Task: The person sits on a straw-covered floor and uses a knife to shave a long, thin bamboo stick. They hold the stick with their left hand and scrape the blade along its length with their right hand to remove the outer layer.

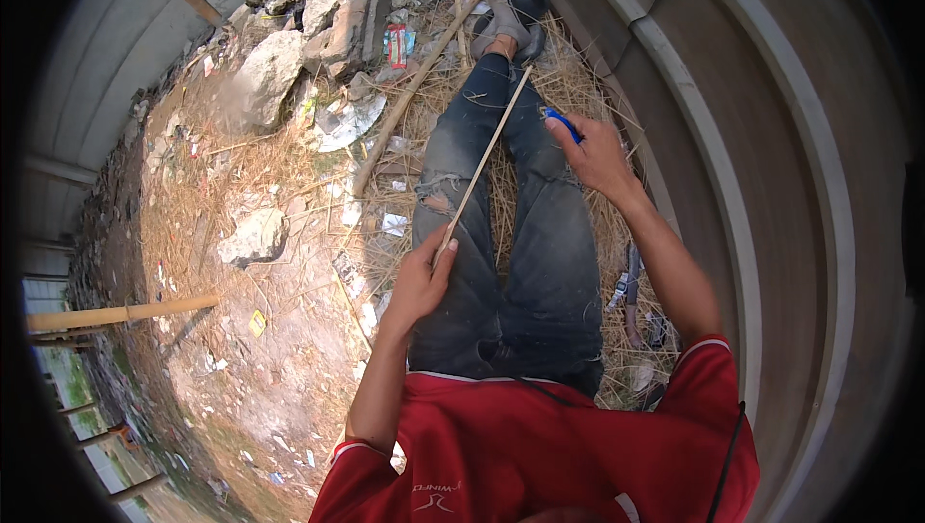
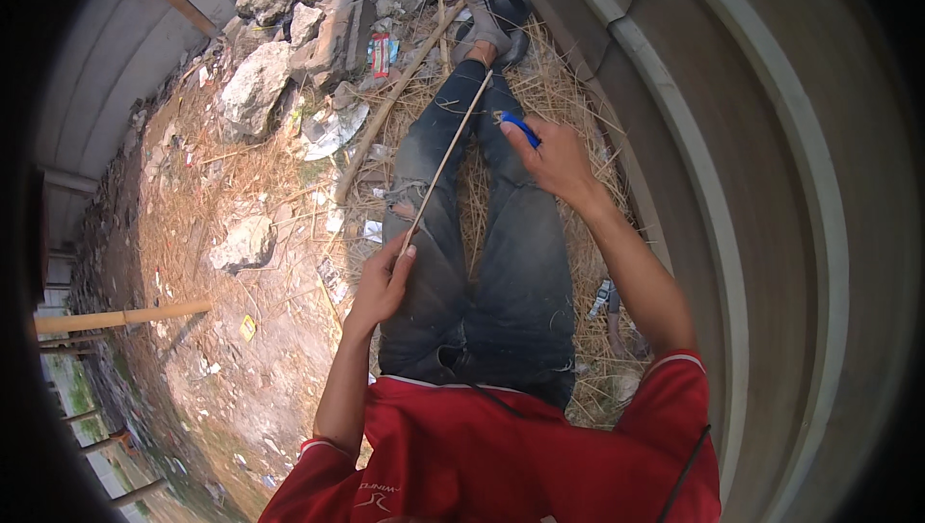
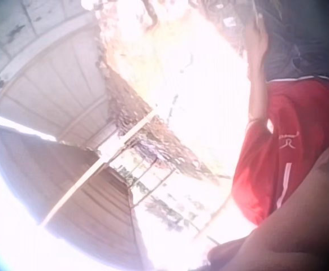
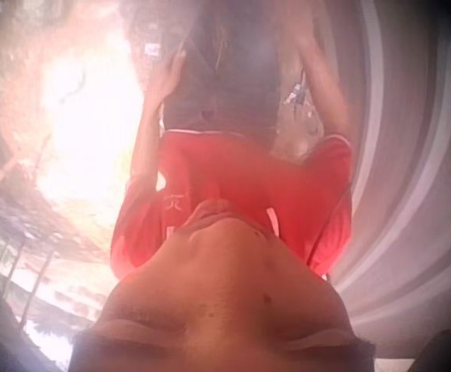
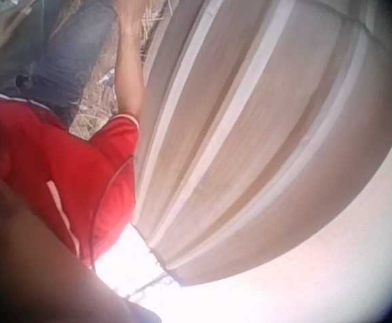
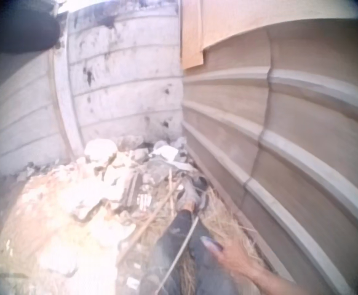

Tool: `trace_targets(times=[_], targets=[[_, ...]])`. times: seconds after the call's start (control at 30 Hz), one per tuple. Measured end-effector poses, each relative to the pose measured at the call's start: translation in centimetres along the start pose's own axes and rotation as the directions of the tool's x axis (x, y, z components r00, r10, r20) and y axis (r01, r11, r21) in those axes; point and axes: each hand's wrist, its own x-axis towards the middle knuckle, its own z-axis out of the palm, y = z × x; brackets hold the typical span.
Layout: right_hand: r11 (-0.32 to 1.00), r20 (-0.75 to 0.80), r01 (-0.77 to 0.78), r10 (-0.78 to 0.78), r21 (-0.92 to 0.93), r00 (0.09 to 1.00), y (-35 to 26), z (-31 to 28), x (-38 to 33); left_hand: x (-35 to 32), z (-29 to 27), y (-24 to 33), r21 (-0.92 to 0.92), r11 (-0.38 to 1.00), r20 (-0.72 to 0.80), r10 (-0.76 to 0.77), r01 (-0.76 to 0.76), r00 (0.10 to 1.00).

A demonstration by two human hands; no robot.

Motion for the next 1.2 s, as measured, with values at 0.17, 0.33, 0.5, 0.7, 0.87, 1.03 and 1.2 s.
trace_targets(times=[0.17,0.33,0.5,0.7,0.87,1.03,1.2], targets=[[0.944,0.112,0.303,-0.290,-0.127,0.950,-3.1,6.0,-5.5,1.9,1.9,1.1,0.030,0.992,-0.066,0.121,-0.119,0.991],[0.967,0.100,0.163,-0.146,-0.196,0.984,-2.0,4.8,-3.0,0.4,1.0,3.2,0.111,0.991,0.006,-0.075,0.073,0.997],[0.967,0.039,0.159,-0.154,-0.197,0.987,-2.8,5.6,-2.2,1.5,1.3,3.0,0.137,0.988,-0.062,-0.062,0.070,0.996],[0.947,-0.001,0.109,-0.114,-0.302,0.993,1.4,3.8,0.7,-0.6,0.8,2.7,0.216,0.972,0.000,-0.094,0.092,0.996],[0.945,0.131,0.162,-0.129,-0.285,0.983,-1.2,4.7,-1.4,-0.3,1.5,1.6,0.149,0.987,-0.039,-0.048,0.053,0.998],[0.969,-0.060,-0.026,0.012,-0.247,0.998,3.5,2.4,2.5,-2.9,1.1,-0.1,0.160,0.987,-0.051,-0.006,0.014,0.999],[0.956,-0.290,-0.209,0.145,-0.206,0.946,8.1,-2.7,5.1,-3.5,-0.4,-1.0,0.158,0.987,-0.078,0.003,0.010,0.997]])
